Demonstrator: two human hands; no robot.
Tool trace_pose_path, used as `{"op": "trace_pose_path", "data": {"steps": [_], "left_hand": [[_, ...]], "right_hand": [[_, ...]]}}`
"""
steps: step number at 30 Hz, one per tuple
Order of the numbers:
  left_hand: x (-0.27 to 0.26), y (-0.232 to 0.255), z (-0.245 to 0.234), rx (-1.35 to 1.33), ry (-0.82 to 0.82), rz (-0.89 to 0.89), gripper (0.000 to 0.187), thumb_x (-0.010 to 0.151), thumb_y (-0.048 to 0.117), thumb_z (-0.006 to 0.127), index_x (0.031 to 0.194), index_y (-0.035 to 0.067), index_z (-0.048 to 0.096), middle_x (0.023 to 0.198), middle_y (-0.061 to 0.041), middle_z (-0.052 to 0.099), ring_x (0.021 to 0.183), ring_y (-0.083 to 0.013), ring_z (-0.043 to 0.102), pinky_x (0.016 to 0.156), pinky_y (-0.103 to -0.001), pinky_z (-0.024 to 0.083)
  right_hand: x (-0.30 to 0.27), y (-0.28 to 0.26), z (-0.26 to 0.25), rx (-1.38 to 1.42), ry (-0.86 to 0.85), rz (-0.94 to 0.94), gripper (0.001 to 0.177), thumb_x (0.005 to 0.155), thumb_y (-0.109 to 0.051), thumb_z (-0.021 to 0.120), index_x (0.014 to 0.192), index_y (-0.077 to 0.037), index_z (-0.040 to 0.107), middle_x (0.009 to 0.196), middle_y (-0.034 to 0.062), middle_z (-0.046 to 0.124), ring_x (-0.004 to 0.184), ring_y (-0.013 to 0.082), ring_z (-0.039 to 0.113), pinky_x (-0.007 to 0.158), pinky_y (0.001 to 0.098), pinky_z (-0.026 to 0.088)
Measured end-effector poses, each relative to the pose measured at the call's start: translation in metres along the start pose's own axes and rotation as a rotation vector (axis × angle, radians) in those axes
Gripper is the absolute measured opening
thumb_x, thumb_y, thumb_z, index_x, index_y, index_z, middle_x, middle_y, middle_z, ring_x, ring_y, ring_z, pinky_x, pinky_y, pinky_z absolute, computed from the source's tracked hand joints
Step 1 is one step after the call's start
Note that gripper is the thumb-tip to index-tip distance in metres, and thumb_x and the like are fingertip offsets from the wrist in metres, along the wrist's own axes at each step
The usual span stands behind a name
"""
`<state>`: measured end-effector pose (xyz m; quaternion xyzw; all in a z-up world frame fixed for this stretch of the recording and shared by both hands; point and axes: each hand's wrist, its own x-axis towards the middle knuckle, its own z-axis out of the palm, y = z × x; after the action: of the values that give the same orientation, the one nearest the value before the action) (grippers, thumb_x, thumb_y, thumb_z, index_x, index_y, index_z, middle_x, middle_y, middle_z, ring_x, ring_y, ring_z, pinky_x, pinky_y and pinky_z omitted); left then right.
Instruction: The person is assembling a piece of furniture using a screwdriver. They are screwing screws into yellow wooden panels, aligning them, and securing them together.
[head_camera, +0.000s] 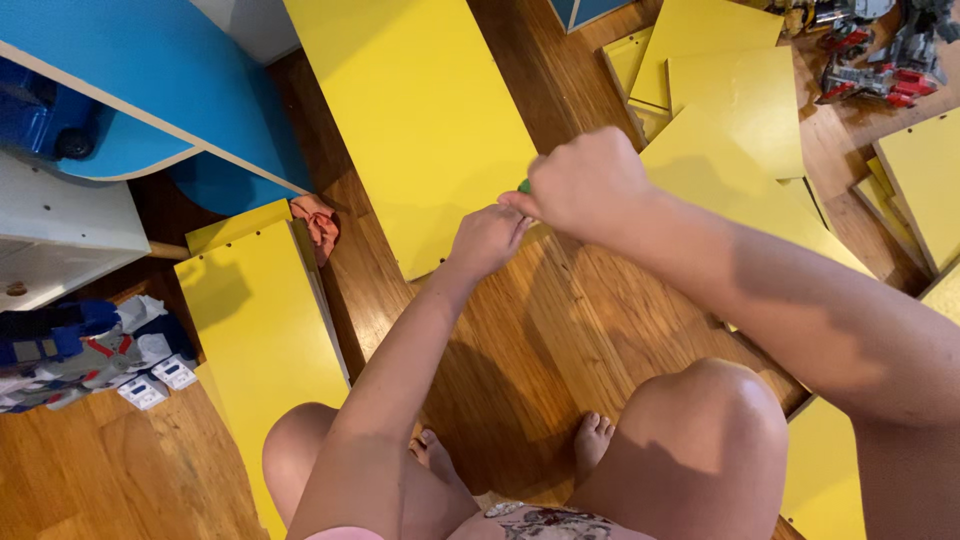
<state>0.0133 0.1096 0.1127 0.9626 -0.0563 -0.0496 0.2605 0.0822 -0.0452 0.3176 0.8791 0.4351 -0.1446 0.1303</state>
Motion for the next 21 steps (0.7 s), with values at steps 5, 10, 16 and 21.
{"op": "trace_pose_path", "data": {"steps": [5,10,16,21], "left_hand": [[0.002,0.002,-0.002,0.034,0.006,0.036,0.026,0.104,0.027,0.05,0.1,0.006,0.067,0.097,-0.014,0.071,0.089,-0.0334,0.068,0.079,-0.05,0.054],[0.006,0.006,-0.004,0.045,-0.103,-0.007,0.029,0.106,0.03,0.049,0.104,0.006,0.065,0.097,-0.012,0.071,0.09,-0.0306,0.069,0.082,-0.048,0.055],[0.003,0.006,-0.007,0.041,-0.056,0.0,0.035,0.108,0.03,0.048,0.095,0.003,0.066,0.106,-0.014,0.07,0.094,-0.0321,0.068,0.085,-0.048,0.054],[0.004,0.004,-0.008,-0.033,0.061,0.058,0.031,0.105,0.03,0.05,0.097,0.004,0.067,0.099,-0.013,0.071,0.09,-0.0338,0.068,0.079,-0.049,0.054]], "right_hand": [[-0.008,0.002,0.0,0.16,0.561,-0.387,0.037,0.073,-0.034,0.068,0.105,-0.015,0.073,0.093,0.0125,0.071,0.076,0.0331,0.072,0.055,0.0416,0.055],[0.002,0.001,0.003,-0.002,0.036,-0.043,0.042,0.113,-0.046,0.055,0.108,-0.008,0.07,0.091,0.0124,0.072,0.086,0.0328,0.073,0.073,0.045,0.058],[-0.005,0.015,0.005,0.175,0.38,-0.397,0.039,0.072,-0.017,0.064,0.11,-0.015,0.074,0.096,0.0178,0.068,0.082,0.0356,0.072,0.064,0.0455,0.057],[0.014,-0.002,-0.008,0.077,0.142,-0.128,0.036,0.101,-0.039,0.063,0.105,-0.004,0.068,0.088,0.0159,0.072,0.081,0.0353,0.073,0.07,0.0468,0.057]]}}
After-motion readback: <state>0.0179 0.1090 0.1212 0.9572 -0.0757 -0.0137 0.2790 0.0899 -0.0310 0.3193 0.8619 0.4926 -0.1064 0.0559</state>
